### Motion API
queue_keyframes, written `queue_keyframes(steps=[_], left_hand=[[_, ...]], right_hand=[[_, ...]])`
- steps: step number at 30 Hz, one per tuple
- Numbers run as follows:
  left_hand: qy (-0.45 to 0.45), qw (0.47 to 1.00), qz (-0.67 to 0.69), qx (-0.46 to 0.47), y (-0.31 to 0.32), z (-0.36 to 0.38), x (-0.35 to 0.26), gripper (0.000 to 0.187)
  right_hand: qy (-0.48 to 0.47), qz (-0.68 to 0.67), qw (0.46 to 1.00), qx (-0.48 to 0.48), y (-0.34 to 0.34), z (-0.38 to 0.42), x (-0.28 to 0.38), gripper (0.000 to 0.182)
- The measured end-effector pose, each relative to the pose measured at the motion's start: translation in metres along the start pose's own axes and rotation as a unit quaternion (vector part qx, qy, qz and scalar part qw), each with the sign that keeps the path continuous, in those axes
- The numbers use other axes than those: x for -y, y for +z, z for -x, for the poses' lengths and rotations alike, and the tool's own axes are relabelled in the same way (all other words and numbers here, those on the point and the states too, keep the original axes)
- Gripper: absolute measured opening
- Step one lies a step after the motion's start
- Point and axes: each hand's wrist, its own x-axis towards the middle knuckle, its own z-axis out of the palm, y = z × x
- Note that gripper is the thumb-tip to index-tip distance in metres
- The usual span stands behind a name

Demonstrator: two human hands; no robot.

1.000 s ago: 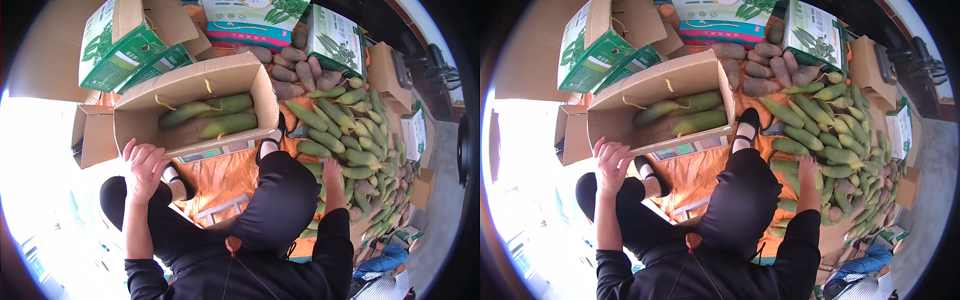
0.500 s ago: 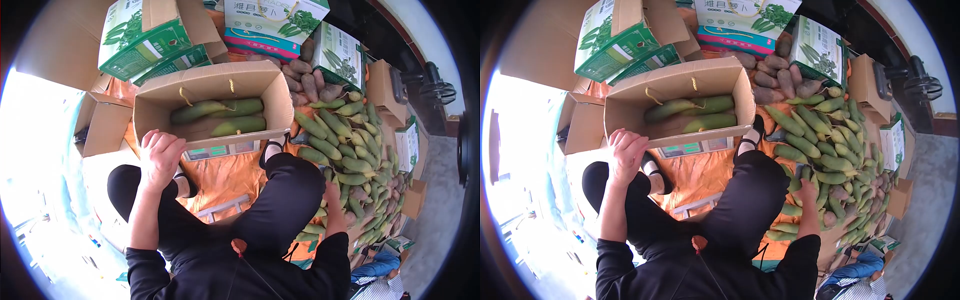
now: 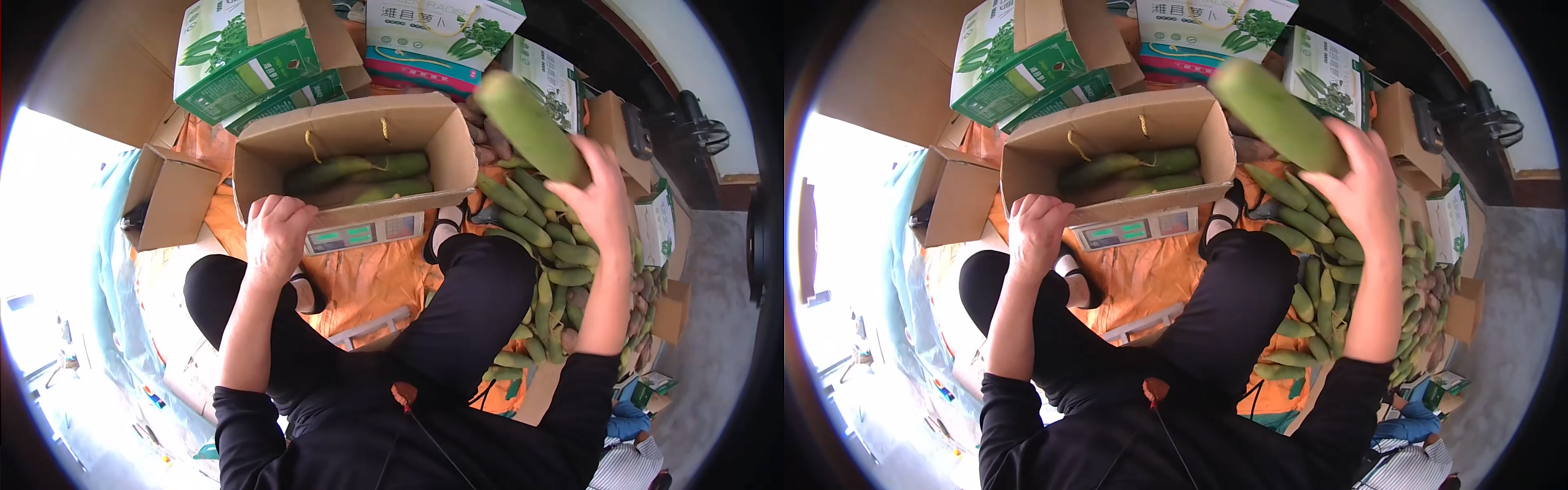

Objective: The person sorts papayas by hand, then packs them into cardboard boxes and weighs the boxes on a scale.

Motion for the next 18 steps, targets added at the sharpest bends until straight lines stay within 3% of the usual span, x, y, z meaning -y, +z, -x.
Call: queue_keyframes(steps=[2, 8, 10, 12, 14, 17, 18], left_hand=[[0.002, 1.0, -0.003, -0.001, 0.0, 0.0, 0.0, 0.018], [0.0, 1.0, -0.003, 0.004, -0.001, 0.0, -0.001, 0.018], [0.003, 1.0, -0.005, 0.014, -0.002, -0.001, -0.001, 0.018], [0.007, 1.0, -0.002, 0.014, -0.002, -0.002, 0.0, 0.017], [0.014, 1.0, -0.005, 0.007, 0.0, -0.003, 0.0, 0.015], [0.007, 1.0, 0.002, 0.013, -0.002, -0.005, -0.002, 0.014], [0.006, 1.0, 0.003, 0.018, -0.003, -0.005, -0.003, 0.014]], right_hand=[[-0.099, 0.006, 0.994, 0.038, 0.009, -0.03, 0.04, 0.055], [-0.203, 0.036, 0.954, 0.219, 0.129, -0.067, 0.11, 0.046], [-0.22, 0.079, 0.939, 0.252, 0.171, -0.066, 0.125, 0.023], [-0.214, 0.099, 0.928, 0.289, 0.218, -0.061, 0.129, 0.046], [-0.203, 0.068, 0.927, 0.309, 0.228, -0.057, 0.137, 0.054], [-0.184, -0.064, 0.924, 0.329, 0.201, -0.068, 0.136, 0.07], [-0.186, -0.095, 0.926, 0.315, 0.182, -0.072, 0.134, 0.067]])
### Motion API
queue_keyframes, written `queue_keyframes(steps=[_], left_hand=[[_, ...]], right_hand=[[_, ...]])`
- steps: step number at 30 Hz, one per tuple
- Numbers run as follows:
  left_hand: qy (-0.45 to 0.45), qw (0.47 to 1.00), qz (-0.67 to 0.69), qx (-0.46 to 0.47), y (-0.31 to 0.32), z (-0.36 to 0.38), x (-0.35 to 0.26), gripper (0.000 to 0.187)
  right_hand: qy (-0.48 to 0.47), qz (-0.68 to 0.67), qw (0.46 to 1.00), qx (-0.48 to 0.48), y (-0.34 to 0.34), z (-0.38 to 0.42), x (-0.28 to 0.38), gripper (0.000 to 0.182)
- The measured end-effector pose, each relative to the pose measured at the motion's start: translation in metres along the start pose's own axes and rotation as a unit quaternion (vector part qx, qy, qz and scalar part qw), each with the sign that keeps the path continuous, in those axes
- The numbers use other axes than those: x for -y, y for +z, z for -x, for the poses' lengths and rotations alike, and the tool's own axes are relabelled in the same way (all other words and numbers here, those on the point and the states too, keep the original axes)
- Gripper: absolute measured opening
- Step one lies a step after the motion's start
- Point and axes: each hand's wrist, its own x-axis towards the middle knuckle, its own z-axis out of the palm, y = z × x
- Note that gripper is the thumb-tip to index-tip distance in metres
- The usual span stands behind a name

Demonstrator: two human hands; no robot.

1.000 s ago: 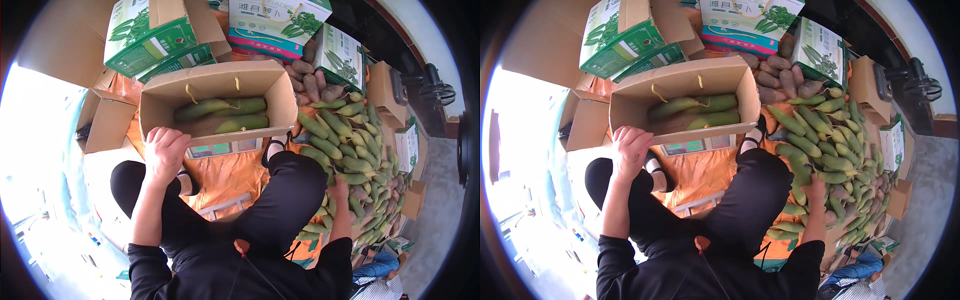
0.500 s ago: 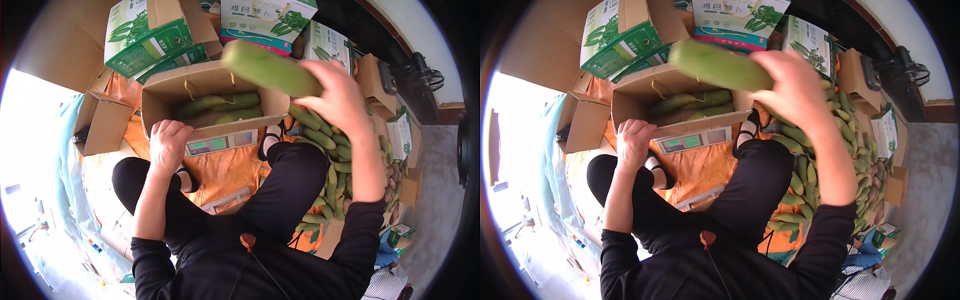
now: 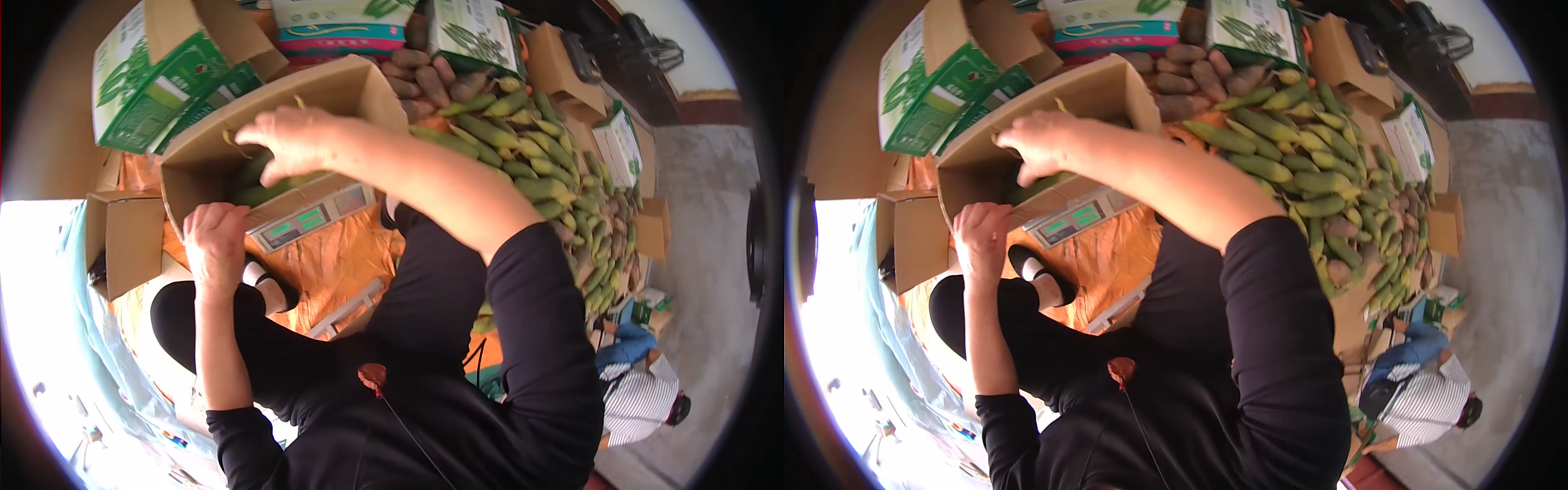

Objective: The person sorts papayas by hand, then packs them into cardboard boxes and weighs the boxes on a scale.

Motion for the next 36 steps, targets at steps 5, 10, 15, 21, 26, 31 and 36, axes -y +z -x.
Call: queue_keyframes(steps=[5, 10, 15, 21, 26, 31, 36], left_hand=[[-0.015, 0.999, 0.008, 0.03, 0.003, 0.003, 0.0, 0.016], [0.002, 0.999, 0.001, 0.036, 0.009, 0.003, 0.001, 0.016], [-0.013, 0.999, -0.014, 0.032, 0.01, 0.002, -0.004, 0.012], [-0.024, 1.0, -0.015, 0.008, 0.009, 0.004, -0.001, 0.01], [-0.028, 0.999, -0.035, -0.001, 0.011, 0.007, -0.001, 0.01], [-0.051, 0.998, -0.023, -0.003, 0.009, 0.004, -0.008, 0.01], [-0.057, 0.998, -0.04, -0.01, 0.01, 0.002, -0.009, 0.011]], right_hand=[[0.049, -0.213, 0.965, -0.147, -0.079, 0.092, -0.025, 0.051], [0.226, -0.137, 0.93, -0.255, -0.042, 0.206, -0.132, 0.04], [0.42, 0.009, 0.895, -0.149, 0.084, 0.323, -0.198, 0.029], [0.637, -0.043, 0.769, -0.037, 0.264, 0.436, -0.196, 0.02], [0.625, 0.069, 0.769, 0.113, 0.322, 0.468, -0.154, 0.034], [0.579, 0.128, 0.795, 0.128, 0.342, 0.463, -0.143, 0.044], [0.585, 0.119, 0.783, 0.174, 0.347, 0.451, -0.158, 0.045]])
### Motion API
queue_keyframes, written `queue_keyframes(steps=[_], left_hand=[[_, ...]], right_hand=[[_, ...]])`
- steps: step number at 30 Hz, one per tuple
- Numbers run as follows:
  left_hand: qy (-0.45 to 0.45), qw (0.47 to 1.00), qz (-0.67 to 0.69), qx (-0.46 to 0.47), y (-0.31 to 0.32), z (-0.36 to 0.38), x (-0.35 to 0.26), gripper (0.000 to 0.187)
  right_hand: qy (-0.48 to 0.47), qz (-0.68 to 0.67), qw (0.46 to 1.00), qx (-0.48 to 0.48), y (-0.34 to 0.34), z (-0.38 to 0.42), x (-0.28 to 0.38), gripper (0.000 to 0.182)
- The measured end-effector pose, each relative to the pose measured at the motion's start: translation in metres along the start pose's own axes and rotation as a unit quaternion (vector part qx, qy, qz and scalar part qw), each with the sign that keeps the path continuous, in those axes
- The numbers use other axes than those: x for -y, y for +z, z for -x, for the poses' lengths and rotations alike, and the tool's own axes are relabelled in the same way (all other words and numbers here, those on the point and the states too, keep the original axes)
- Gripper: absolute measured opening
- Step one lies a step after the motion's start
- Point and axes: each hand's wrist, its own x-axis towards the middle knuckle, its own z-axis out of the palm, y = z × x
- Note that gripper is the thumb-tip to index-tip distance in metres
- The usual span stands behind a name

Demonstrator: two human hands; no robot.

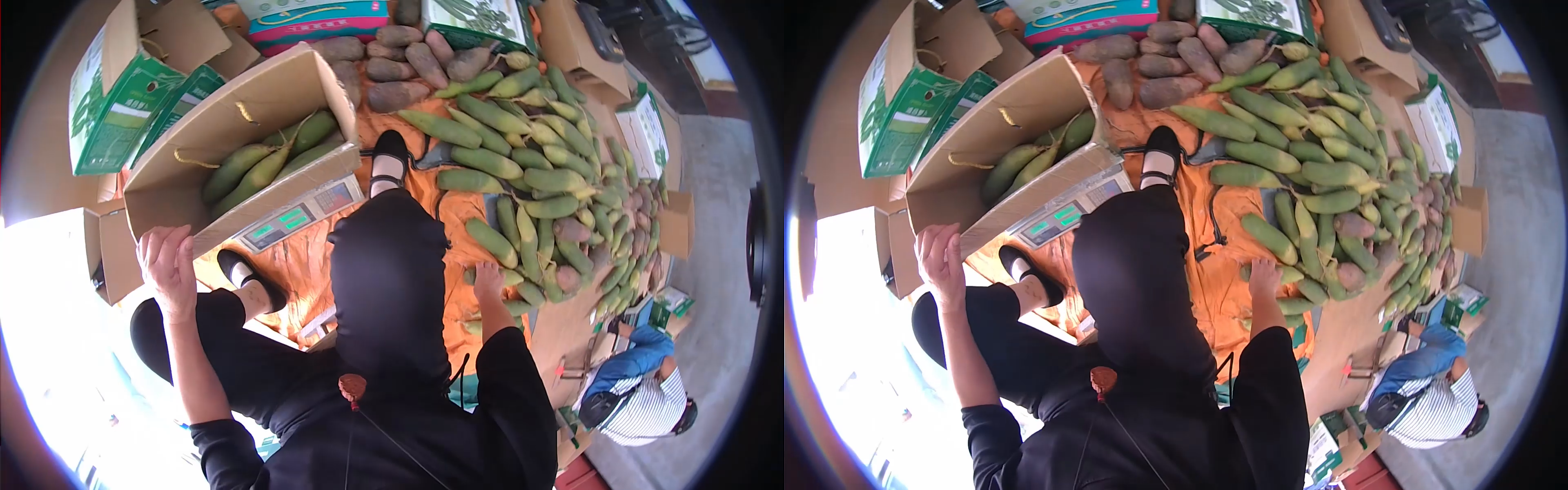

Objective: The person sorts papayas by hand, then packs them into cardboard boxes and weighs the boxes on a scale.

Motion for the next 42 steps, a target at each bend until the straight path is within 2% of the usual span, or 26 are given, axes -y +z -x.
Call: queue_keyframes(steps=[2, 5, 8, 10, 11, 13, 14, 16, 17, 18, 20, 21, 23, 27, 30, 31, 33, 35, 38, 39, 40, 41, 42], left_hand=[[0.021, 1.0, -0.005, 0.008, -0.001, -0.001, -0.001, 0.009], [0.011, 1.0, 0.015, 0.006, -0.005, -0.004, -0.004, 0.01], [0.023, 0.999, 0.027, -0.014, -0.007, -0.01, -0.007, 0.013], [0.014, 0.999, 0.038, -0.008, -0.007, -0.006, -0.004, 0.014], [0.02, 0.999, 0.037, -0.003, -0.008, -0.005, -0.003, 0.014], [0.032, 0.998, 0.045, 0.001, -0.009, -0.004, -0.001, 0.014], [0.031, 0.998, 0.05, 0.006, -0.009, -0.003, -0.001, 0.012], [0.034, 0.998, 0.054, 0.008, -0.009, -0.001, 0.001, 0.012], [0.033, 0.998, 0.055, 0.004, -0.008, 0.0, 0.002, 0.012], [0.041, 0.997, 0.063, 0.001, -0.008, 0.0, 0.003, 0.011], [0.05, 0.996, 0.072, -0.005, -0.009, 0.0, 0.004, 0.011], [0.052, 0.996, 0.076, -0.001, -0.011, 0.001, 0.005, 0.011], [0.05, 0.995, 0.082, 0.001, -0.013, 0.001, 0.004, 0.009], [0.049, 0.994, 0.099, 0.01, -0.017, 0.002, 0.006, 0.01], [0.043, 0.993, 0.109, 0.012, -0.018, 0.004, 0.006, 0.01], [0.046, 0.993, 0.112, 0.013, -0.019, 0.005, 0.007, 0.011], [0.045, 0.992, 0.116, 0.009, -0.02, 0.006, 0.007, 0.012], [0.043, 0.992, 0.12, 0.005, -0.02, 0.006, 0.009, 0.013], [0.04, 0.991, 0.127, 0.006, -0.02, 0.006, 0.01, 0.014], [0.04, 0.991, 0.129, 0.007, -0.02, 0.005, 0.011, 0.014], [0.04, 0.991, 0.13, 0.008, -0.02, 0.004, 0.012, 0.014], [0.038, 0.991, 0.13, 0.009, -0.021, 0.004, 0.013, 0.014], [0.036, 0.991, 0.13, 0.012, -0.021, 0.004, 0.013, 0.012]], right_hand=[[-0.01, 0.007, 1.0, 0.011, 0.001, -0.001, -0.001, 0.045], [-0.056, 0.026, 0.998, 0.002, -0.015, 0.0, -0.005, 0.035], [-0.058, -0.032, 0.997, 0.028, -0.035, 0.002, -0.007, 0.045], [-0.046, -0.109, 0.993, -0.003, -0.035, -0.001, -0.017, 0.054], [-0.054, -0.106, 0.993, -0.007, -0.034, -0.002, -0.022, 0.054], [-0.036, -0.225, 0.971, -0.067, -0.036, -0.002, -0.029, 0.06], [-0.041, -0.224, 0.971, -0.07, -0.038, -0.003, -0.031, 0.06], [-0.009, -0.34, 0.933, -0.119, -0.047, -0.004, -0.035, 0.063], [-0.029, -0.44, 0.889, -0.12, -0.054, -0.007, -0.039, 0.064], [-0.031, -0.439, 0.889, -0.125, -0.063, -0.01, -0.039, 0.064], [-0.058, -0.646, 0.739, -0.182, -0.079, -0.013, -0.037, 0.054], [-0.071, -0.711, 0.682, -0.153, -0.126, 0.005, -0.025, 0.049], [-0.112, -0.712, 0.669, -0.184, -0.199, 0.033, -0.012, 0.046], [-0.158, -0.688, 0.639, -0.306, -0.318, 0.069, -0.004, 0.045], [-0.282, -0.677, 0.558, -0.389, -0.387, 0.082, -0.006, 0.052], [-0.309, -0.677, 0.538, -0.396, -0.411, 0.089, -0.002, 0.053], [-0.428, -0.65, 0.501, -0.378, -0.459, 0.104, 0.018, 0.054], [-0.482, -0.627, 0.499, -0.354, -0.493, 0.109, 0.044, 0.056], [-0.531, -0.581, 0.553, -0.273, -0.53, 0.119, 0.112, 0.059], [-0.572, -0.605, 0.508, -0.22, -0.534, 0.119, 0.138, 0.05], [-0.585, -0.59, 0.517, -0.206, -0.536, 0.119, 0.164, 0.052], [-0.592, -0.539, 0.572, -0.177, -0.54, 0.114, 0.182, 0.055], [-0.604, -0.47, 0.606, -0.217, -0.54, 0.11, 0.201, 0.056]])
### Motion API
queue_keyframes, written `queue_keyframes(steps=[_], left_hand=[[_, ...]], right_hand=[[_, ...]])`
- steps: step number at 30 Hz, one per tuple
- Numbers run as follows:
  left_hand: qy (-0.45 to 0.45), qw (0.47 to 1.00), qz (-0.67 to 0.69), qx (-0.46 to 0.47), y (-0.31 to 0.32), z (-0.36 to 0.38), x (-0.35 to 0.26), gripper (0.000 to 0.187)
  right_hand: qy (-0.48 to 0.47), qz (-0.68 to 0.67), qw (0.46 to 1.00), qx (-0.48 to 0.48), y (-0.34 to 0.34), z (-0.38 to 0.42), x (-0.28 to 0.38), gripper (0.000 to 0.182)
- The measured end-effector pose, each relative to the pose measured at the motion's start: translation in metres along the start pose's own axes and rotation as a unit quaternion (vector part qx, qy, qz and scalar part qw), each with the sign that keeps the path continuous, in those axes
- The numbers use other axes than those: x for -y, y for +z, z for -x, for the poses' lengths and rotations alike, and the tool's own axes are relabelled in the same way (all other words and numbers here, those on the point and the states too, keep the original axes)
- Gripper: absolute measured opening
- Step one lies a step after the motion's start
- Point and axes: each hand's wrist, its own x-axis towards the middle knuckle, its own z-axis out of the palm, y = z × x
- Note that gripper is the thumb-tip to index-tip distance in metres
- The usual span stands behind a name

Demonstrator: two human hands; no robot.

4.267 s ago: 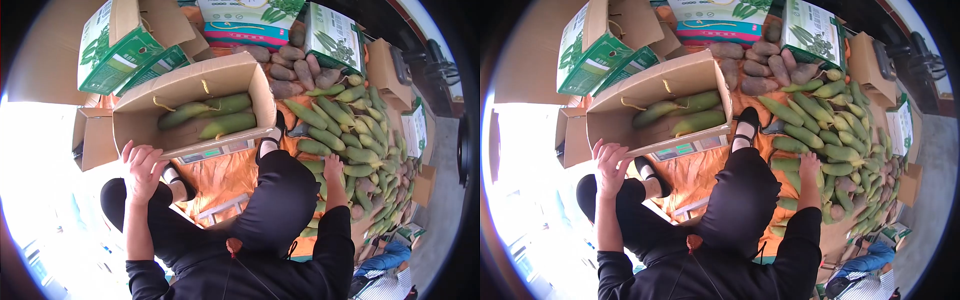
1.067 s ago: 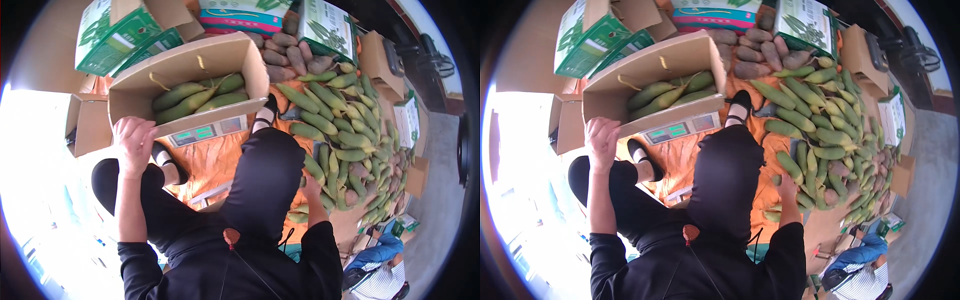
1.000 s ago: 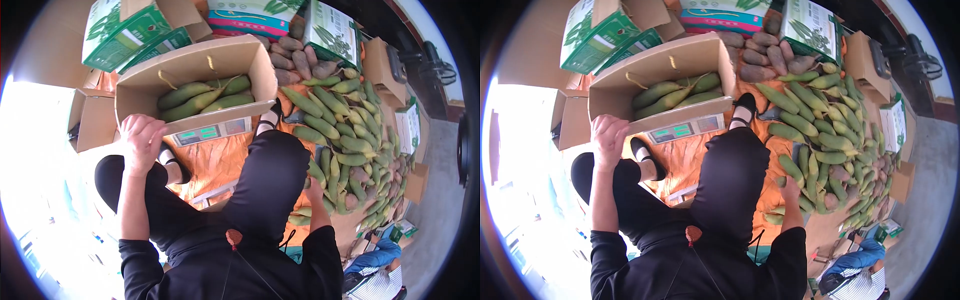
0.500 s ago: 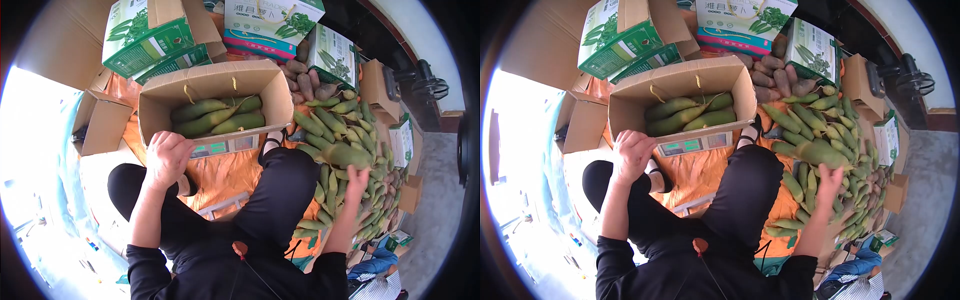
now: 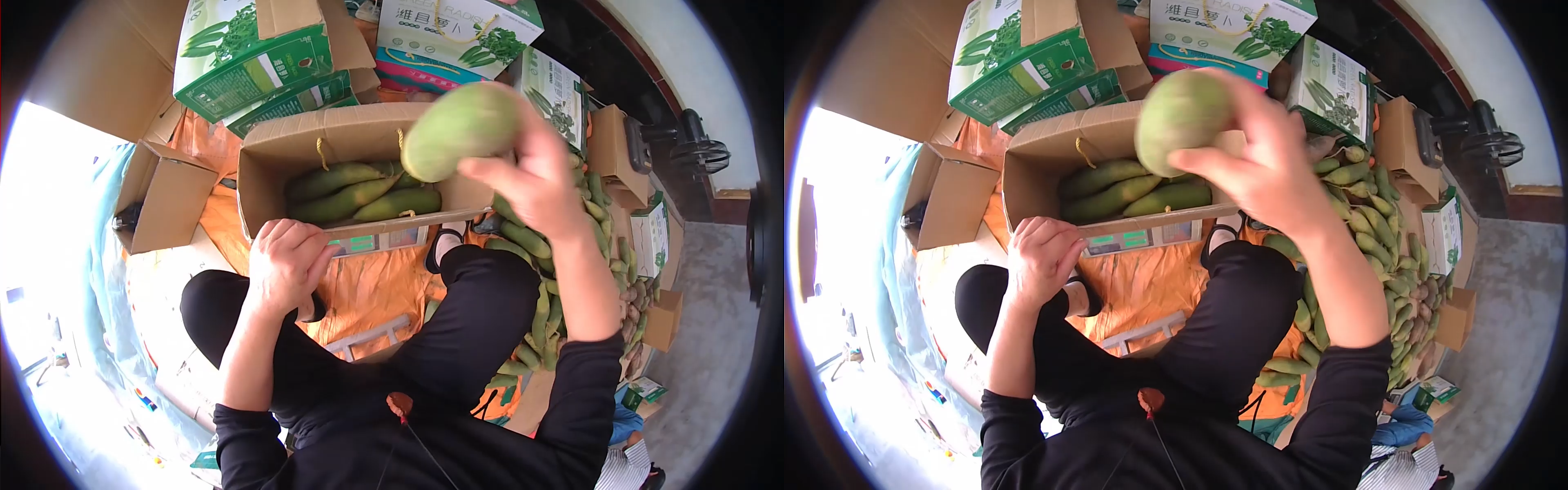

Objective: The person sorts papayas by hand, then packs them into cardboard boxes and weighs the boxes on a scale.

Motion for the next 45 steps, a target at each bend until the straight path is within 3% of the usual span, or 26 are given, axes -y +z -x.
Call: queue_keyframes(steps=[2, 3, 8, 9, 12, 14, 15, 20, 24, 28, 30, 32, 36, 40, 45], left_hand=[[-0.004, 1.0, 0.003, 0.004, 0.0, -0.001, 0.001, 0.011], [0.003, 1.0, 0.001, 0.0, -0.001, -0.002, 0.001, 0.011], [0.011, 0.999, -0.007, -0.034, 0.002, -0.003, 0.004, 0.011], [0.011, 0.999, -0.009, -0.038, 0.001, -0.003, 0.003, 0.01], [0.006, 0.999, -0.015, -0.051, 0.002, -0.004, 0.001, 0.01], [0.005, 0.999, -0.011, -0.044, 0.001, -0.004, 0.0, 0.01], [-0.004, 0.999, -0.015, -0.049, 0.001, -0.005, 0.0, 0.009], [-0.028, 0.998, -0.022, -0.052, 0.002, -0.003, 0.001, 0.008], [-0.039, 0.998, -0.027, -0.051, 0.002, -0.004, -0.001, 0.007], [-0.042, 0.998, -0.028, -0.049, 0.006, -0.003, 0.0, 0.007], [-0.043, 0.998, -0.034, -0.036, 0.007, -0.002, 0.001, 0.009], [-0.055, 0.997, -0.047, -0.025, 0.009, -0.002, 0.0, 0.01], [-0.068, 0.996, -0.06, 0.007, 0.012, -0.001, -0.001, 0.013], [-0.082, 0.994, -0.069, 0.02, 0.015, -0.001, 0.0, 0.016], [-0.105, 0.994, -0.035, 0.027, 0.014, -0.001, 0.0, 0.014]], right_hand=[[0.01, -0.022, 0.998, 0.059, 0.033, -0.017, -0.015, 0.054], [-0.011, 0.085, 0.994, 0.071, 0.045, -0.019, -0.012, 0.052], [0.049, 0.214, 0.943, 0.252, 0.102, -0.043, -0.038, 0.056], [-0.009, 0.226, 0.949, 0.222, 0.116, -0.043, -0.052, 0.042], [0.035, 0.269, 0.91, 0.314, 0.142, -0.058, -0.06, 0.05], [0.066, 0.249, 0.907, 0.332, 0.139, -0.064, -0.046, 0.067], [0.022, 0.237, 0.925, 0.295, 0.135, -0.065, -0.048, 0.068], [0.048, 0.111, 0.98, 0.158, 0.054, -0.054, -0.018, 0.05], [0.053, 0.017, 0.998, -0.002, -0.036, 0.001, -0.04, 0.035], [0.2, 0.075, 0.964, -0.156, -0.097, 0.093, -0.092, 0.033], [0.326, 0.103, 0.913, -0.223, -0.108, 0.148, -0.136, 0.031], [0.328, 0.185, 0.903, -0.21, -0.12, 0.223, -0.207, 0.03], [0.459, 0.219, 0.84, -0.189, -0.101, 0.32, -0.271, 0.033], [0.472, 0.269, 0.826, -0.15, -0.083, 0.331, -0.299, 0.036], [0.512, 0.391, 0.762, -0.063, -0.084, 0.285, -0.315, 0.047]])
